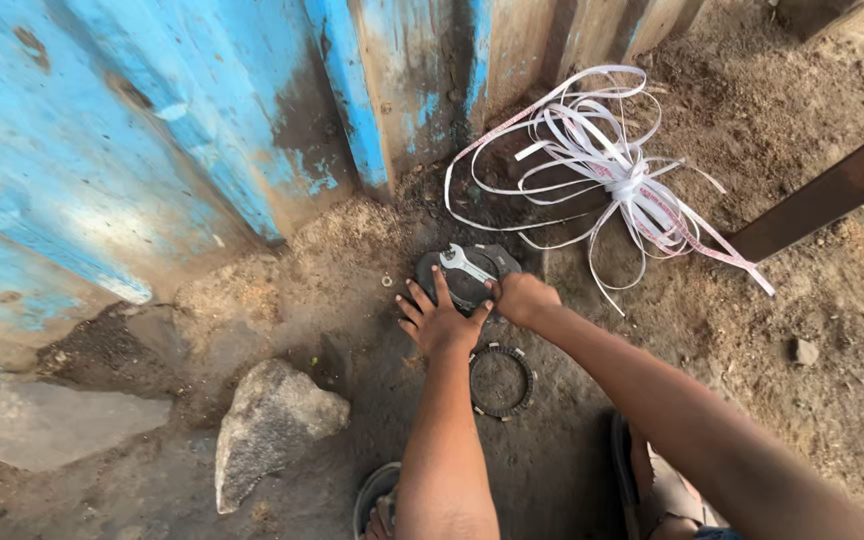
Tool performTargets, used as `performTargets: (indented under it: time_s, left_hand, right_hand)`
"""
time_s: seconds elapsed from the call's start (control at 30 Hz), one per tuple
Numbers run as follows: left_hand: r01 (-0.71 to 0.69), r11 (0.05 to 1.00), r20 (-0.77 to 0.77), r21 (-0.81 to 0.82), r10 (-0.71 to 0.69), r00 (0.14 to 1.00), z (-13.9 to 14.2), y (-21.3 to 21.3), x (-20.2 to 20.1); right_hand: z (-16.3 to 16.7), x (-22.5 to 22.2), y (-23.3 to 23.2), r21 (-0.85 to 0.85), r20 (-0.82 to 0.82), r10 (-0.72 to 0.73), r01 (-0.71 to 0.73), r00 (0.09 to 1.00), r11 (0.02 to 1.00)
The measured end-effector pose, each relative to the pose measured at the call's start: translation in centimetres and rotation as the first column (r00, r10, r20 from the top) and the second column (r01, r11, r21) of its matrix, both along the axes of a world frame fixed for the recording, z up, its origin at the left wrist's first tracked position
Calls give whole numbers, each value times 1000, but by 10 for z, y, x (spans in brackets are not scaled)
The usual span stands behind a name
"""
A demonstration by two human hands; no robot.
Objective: The person sits on the ground and repeatedly strikes a small, dark, circular metal object with a wrench. The object is held steady with the left hand while the right hand swings the wrench to hit it. The task continues for the duration of the clip without a visible change in the object's state.
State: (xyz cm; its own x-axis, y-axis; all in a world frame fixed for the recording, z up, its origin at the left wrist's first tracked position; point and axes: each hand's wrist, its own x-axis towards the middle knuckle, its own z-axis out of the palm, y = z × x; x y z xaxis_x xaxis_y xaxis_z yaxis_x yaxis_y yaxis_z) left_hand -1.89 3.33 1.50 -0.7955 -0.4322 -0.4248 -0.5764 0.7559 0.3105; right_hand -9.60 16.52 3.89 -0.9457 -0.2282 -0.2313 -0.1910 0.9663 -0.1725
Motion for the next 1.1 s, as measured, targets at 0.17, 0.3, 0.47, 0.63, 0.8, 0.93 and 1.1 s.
performTargets:
  time_s: [0.17,0.3,0.47,0.63,0.8,0.93,1.1]
  left_hand:
    - [17,1000,11,11,-17,1000,1,-1,4]
    - [-7,1000,-19,-12,6,1000,1,-2,6]
    - [6,998,-75,62,-1,997,0,-2,8]
    - [3,1000,-12,9,-3,1000,0,-3,6]
    - [-7,998,-37,64,10,999,1,-1,9]
    - [9,1000,-40,12,-8,999,4,-2,11]
    - [6,999,-8,40,-5,1000,3,-3,6]
  right_hand:
    - [5,5,-5,-604,27,-376,315,926,733]
    - [14,6,-5,-46,97,29,-24,995,999]
    - [17,-18,1,-712,-137,-159,14,978,702]
    - [5,-27,2,-42,-29,132,-133,991,990]
    - [2,-12,-2,-448,-116,-280,201,953,871]
    - [-2,-2,1,-225,-98,-103,79,990,971]
    - [-4,-11,10,-306,-248,-210,129,946,943]
